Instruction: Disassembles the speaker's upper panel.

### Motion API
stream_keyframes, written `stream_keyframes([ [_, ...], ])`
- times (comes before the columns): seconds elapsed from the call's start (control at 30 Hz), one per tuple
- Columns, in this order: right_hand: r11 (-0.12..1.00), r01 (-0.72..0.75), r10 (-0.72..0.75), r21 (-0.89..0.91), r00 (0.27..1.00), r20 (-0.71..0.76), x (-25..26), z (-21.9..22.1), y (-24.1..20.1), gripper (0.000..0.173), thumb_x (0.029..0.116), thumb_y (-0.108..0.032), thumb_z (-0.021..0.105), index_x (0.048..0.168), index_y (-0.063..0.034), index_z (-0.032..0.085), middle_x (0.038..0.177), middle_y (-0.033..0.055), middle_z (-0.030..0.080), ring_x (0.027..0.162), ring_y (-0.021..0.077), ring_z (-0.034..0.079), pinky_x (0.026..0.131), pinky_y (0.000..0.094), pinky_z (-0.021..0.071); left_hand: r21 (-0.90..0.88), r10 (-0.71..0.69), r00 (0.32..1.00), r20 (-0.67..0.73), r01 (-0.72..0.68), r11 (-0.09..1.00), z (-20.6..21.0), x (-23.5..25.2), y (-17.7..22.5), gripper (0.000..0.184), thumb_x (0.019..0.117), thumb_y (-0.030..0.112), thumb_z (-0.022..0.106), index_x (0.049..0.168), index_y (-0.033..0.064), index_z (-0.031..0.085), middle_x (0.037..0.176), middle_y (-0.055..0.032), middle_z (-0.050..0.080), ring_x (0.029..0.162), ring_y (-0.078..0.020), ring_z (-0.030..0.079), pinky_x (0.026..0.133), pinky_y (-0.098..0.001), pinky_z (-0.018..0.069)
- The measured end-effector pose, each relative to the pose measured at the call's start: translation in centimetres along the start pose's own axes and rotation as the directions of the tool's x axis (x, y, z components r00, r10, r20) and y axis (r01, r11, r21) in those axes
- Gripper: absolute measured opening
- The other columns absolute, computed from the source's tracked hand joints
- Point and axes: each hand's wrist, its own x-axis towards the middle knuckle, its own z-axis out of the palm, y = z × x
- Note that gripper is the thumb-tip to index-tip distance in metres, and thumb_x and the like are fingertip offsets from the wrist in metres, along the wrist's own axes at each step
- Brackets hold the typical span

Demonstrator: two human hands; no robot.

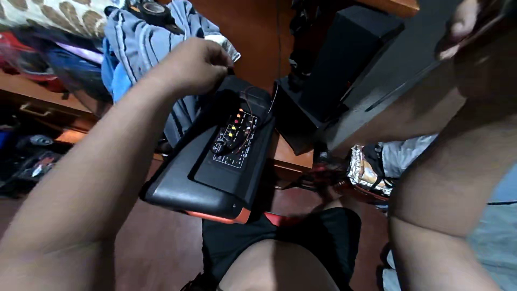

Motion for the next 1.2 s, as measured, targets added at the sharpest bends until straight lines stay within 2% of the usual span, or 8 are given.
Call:
stream_keyframes([
  [0.07, 0.998, 0.051, -0.052, 0.043, 0.999, 0.009, -0.8, 4.2, 0.0, 0.027, 0.1083, -0.024, 0.041, 0.090, -0.0136, 0.058, 0.075, -0.0023, 0.065, 0.065, 0.0109, 0.067, 0.062, 0.0280, 0.0626, 0.046, 0.058, 0.994, 0.093, -0.063, 0.997, 1.6, 0.5, -1.4, 0.022, 0.1060, 0.012, 0.054, 0.121, 0.0049, 0.069, 0.117, -0.0172, 0.071, 0.109, -0.0327, 0.068, 0.099, -0.0619, 0.0496],
  [0.13, 0.997, 0.070, -0.070, -0.013, 0.997, -0.013, -1.1, 7.9, 1.0, 0.021, 0.1074, -0.031, 0.046, 0.093, -0.0175, 0.054, 0.076, -0.0076, 0.059, 0.063, 0.0067, 0.058, 0.058, 0.0257, 0.0546, 0.093, 0.101, 0.977, 0.186, -0.120, 0.988, 3.0, 0.9, -2.6, 0.022, 0.1052, 0.011, 0.056, 0.120, 0.0064, 0.071, 0.117, -0.0159, 0.071, 0.110, -0.0326, 0.068, 0.100, -0.0618, 0.0498],
  [0.27, 0.991, 0.115, -0.112, -0.070, 0.993, 0.042, -0.8, 12.5, 4.4, 0.026, 0.1072, -0.030, 0.054, 0.115, -0.0060, 0.046, 0.082, -0.0048, 0.056, 0.063, 0.0054, 0.056, 0.053, 0.0240, 0.0529, 0.192, 0.241, 0.924, 0.296, -0.305, 0.933, 4.5, 1.2, -4.4, 0.021, 0.1023, 0.013, 0.061, 0.118, 0.0079, 0.074, 0.126, -0.0185, 0.065, 0.124, -0.0387, 0.058, 0.107, -0.0616, 0.0426],
  [0.47, 0.996, 0.085, -0.086, -0.024, 0.996, -0.020, 0.4, 14.8, 6.5, 0.020, 0.1050, -0.022, 0.060, 0.103, -0.0030, 0.055, 0.076, 0.0021, 0.062, 0.058, 0.0147, 0.064, 0.051, 0.0346, 0.0607, 0.270, 0.189, 0.932, 0.311, -0.277, 0.922, 5.2, 0.3, -4.5, 0.022, 0.1016, 0.024, 0.063, 0.118, 0.0237, 0.077, 0.138, -0.0149, 0.056, 0.130, -0.0439, 0.046, 0.103, -0.0695, 0.0360],
  [0.8, 0.985, 0.117, -0.130, 0.125, 0.987, 0.099, -2.2, 17.6, 6.1, 0.030, 0.0985, -0.010, 0.068, 0.113, -0.0007, 0.044, 0.087, 0.0047, 0.063, 0.068, 0.0158, 0.068, 0.057, 0.0356, 0.0642, 0.173, 0.213, 0.929, 0.304, -0.274, 0.946, 5.2, 0.6, -5.2, 0.020, 0.1013, 0.020, 0.061, 0.116, 0.0209, 0.075, 0.134, -0.0135, 0.058, 0.131, -0.0426, 0.046, 0.104, -0.0687, 0.0350],
  [0.9, 0.986, 0.106, -0.125, 0.131, 0.981, 0.148, -2.7, 18.5, 6.6, 0.036, 0.0957, -0.005, 0.070, 0.116, 0.0004, 0.042, 0.089, 0.0068, 0.065, 0.070, 0.0168, 0.068, 0.057, 0.0351, 0.0639, 0.045, 0.225, 0.936, 0.271, -0.245, 0.968, 4.1, -0.2, -4.8, 0.023, 0.1041, 0.014, 0.056, 0.122, 0.0123, 0.070, 0.128, -0.0118, 0.065, 0.127, -0.0309, 0.055, 0.108, -0.0570, 0.0413],
  [1.0, 0.994, 0.088, -0.099, 0.066, 0.978, 0.184, -2.9, 18.5, 7.1, 0.047, 0.0948, -0.008, 0.072, 0.126, 0.0021, 0.038, 0.092, 0.0065, 0.066, 0.074, 0.0166, 0.070, 0.061, 0.0347, 0.0652, -0.068, 0.127, 0.959, 0.253, -0.113, 0.991, 2.6, -1.5, -4.0, 0.024, 0.1065, 0.011, 0.053, 0.128, 0.0140, 0.065, 0.119, -0.0030, 0.070, 0.109, -0.0112, 0.066, 0.099, -0.0377, 0.0531],
  [1.2, 0.989, 0.128, -0.136, 0.077, 0.985, 0.102, -1.9, 17.4, 7.5, 0.038, 0.0963, -0.006, 0.069, 0.120, -0.0033, 0.039, 0.094, 0.0046, 0.069, 0.073, 0.0166, 0.070, 0.059, 0.0341, 0.0639, -0.234, 0.030, 0.993, 0.115, -0.002, 0.972, 2.2, -3.6, -4.9, 0.031, 0.1043, 0.004, 0.050, 0.133, 0.0079, 0.060, 0.127, -0.0088, 0.068, 0.113, -0.0130, 0.068, 0.102, -0.0356, 0.0544],
])
